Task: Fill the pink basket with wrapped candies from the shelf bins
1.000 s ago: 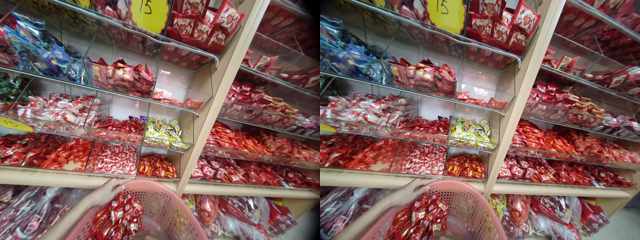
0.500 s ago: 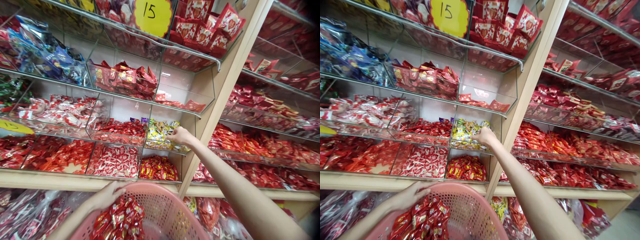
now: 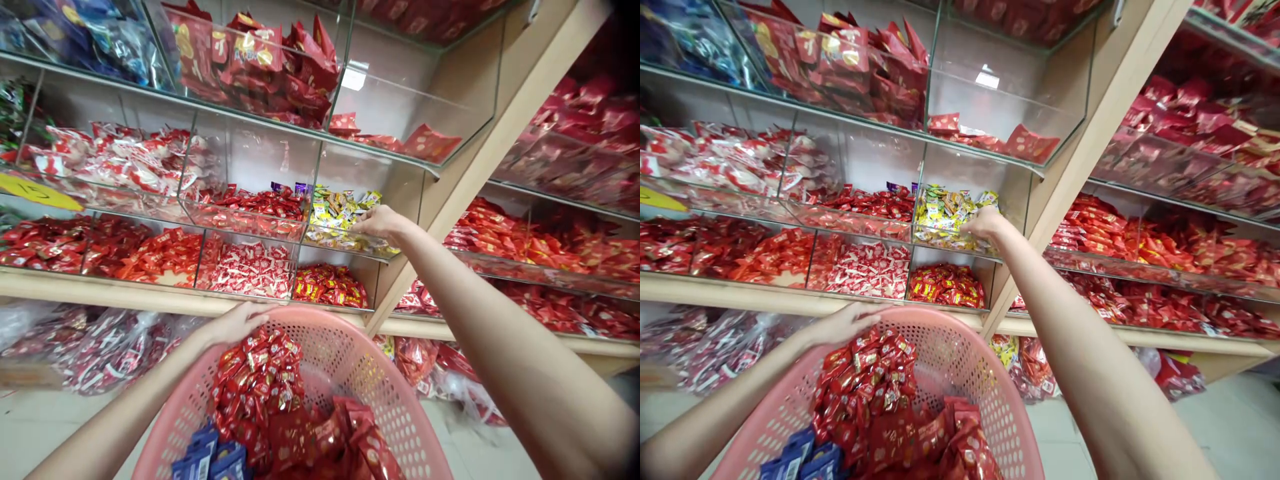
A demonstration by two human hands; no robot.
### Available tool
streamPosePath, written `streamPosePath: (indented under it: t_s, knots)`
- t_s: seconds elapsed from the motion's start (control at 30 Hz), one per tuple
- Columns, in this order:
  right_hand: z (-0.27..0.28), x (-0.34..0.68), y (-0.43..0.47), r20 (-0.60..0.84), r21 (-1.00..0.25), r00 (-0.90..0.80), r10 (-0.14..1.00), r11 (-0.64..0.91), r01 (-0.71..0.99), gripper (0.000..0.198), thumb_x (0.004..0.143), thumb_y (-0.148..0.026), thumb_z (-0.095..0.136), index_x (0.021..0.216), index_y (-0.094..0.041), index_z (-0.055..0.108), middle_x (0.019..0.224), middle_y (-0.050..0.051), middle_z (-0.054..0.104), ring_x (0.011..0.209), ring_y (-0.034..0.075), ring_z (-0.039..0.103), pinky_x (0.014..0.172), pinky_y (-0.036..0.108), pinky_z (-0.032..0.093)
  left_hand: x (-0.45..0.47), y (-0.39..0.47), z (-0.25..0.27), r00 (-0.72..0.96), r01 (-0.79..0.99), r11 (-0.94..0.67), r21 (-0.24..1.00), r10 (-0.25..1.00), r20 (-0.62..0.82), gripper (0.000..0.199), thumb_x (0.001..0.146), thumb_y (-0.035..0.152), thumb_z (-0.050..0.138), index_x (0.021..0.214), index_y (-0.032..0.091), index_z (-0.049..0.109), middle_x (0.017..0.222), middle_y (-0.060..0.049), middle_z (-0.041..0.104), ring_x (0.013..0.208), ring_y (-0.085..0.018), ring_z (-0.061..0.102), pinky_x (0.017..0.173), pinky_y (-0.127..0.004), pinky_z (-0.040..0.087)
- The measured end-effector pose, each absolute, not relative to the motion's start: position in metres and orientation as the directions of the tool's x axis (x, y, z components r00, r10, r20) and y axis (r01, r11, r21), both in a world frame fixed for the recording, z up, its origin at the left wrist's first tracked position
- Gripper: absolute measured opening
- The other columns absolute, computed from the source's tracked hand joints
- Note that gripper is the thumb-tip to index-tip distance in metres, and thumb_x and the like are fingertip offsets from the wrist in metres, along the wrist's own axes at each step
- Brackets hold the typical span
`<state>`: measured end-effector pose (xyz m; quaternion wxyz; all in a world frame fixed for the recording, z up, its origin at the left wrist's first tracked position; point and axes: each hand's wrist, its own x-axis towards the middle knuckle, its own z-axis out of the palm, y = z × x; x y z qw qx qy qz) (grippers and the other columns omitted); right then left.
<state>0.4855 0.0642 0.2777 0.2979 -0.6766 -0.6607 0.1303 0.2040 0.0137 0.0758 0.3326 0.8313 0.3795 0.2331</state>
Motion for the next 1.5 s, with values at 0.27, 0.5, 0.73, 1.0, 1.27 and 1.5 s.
streamPosePath:
  t_s: [0.27,0.5,0.73,1.0,1.27,1.5]
  knots:
    - [0.293,0.496,0.027,0.51,-0.715,0.118,0.852,0.343,0.609,0.014,0.063,-0.023,0.066,0.067,-0.014,0.056,0.059,-0.001,0.05,0.052,0.007,0.04,0.05,0.025,0.035,0.202,0.013,0.076,0.621,0.471,-0.504,0.724,0.772,0.134,0.043,0.086,0.037,0.04,0.127,0.025,0.043,0.127,0.001,0.049,0.113,-0.02,0.048,0.099,-0.034,0.031]
    - [0.224,0.488,-0.063,0.256,-0.808,-0.344,0.903,0.395,0.437,0.013,0.071,-0.027,0.059,0.078,-0.018,0.053,0.073,0.0,0.057,0.066,0.01,0.052,0.06,0.025,0.042,0.204,0.016,0.072,0.621,0.472,-0.503,0.724,0.772,0.132,0.043,0.086,0.036,0.04,0.127,0.024,0.042,0.128,0.0,0.048,0.112,-0.02,0.049,0.099,-0.035,0.032]
    - [0.052,0.477,-0.035,-0.3,-0.688,-0.461,0.835,0.145,0.711,0.022,0.058,-0.006,0.055,0.056,-0.017,0.036,0.051,-0.009,0.032,0.048,0.004,0.029,0.044,0.018,0.023,0.206,0.01,0.077,0.62,0.475,-0.495,0.728,0.775,0.123,0.044,0.086,0.036,0.04,0.128,0.023,0.04,0.128,-0.002,0.048,0.114,-0.017,0.047,0.1,-0.033,0.03]
    - [0.023,0.466,-0.032,-0.325,-0.525,-0.481,0.815,0.268,0.808,0.015,0.062,-0.002,0.048,0.067,-0.015,0.049,0.062,-0.004,0.049,0.059,0.008,0.044,0.052,0.019,0.031,0.202,0.011,0.074,0.615,0.466,-0.491,0.736,0.778,0.13,0.044,0.086,0.038,0.04,0.128,0.025,0.04,0.13,0.0,0.045,0.117,-0.018,0.045,0.102,-0.036,0.028]
    - [0.101,0.463,-0.055,-0.082,-0.166,-0.505,0.859,0.488,0.857,0.018,0.081,-0.017,0.042,0.09,-0.017,0.058,0.091,0.01,0.063,0.082,0.019,0.057,0.069,0.027,0.039,0.201,0.01,0.076,0.592,0.455,-0.458,0.763,0.796,0.124,0.045,0.085,0.041,0.04,0.128,0.028,0.039,0.13,0.002,0.044,0.12,-0.02,0.041,0.104,-0.037,0.026]
    - [0.286,0.48,-0.027,0.481,-0.34,-0.445,0.756,0.628,0.7,0.019,0.081,-0.029,0.049,0.092,-0.019,0.061,0.081,0.003,0.065,0.07,0.013,0.057,0.066,0.025,0.042,0.199,0.011,0.074,0.57,0.486,-0.429,0.762,0.816,0.096,0.047,0.085,0.043,0.04,0.128,0.026,0.04,0.132,-0.001,0.043,0.121,-0.02,0.04,0.105,-0.037,0.024]
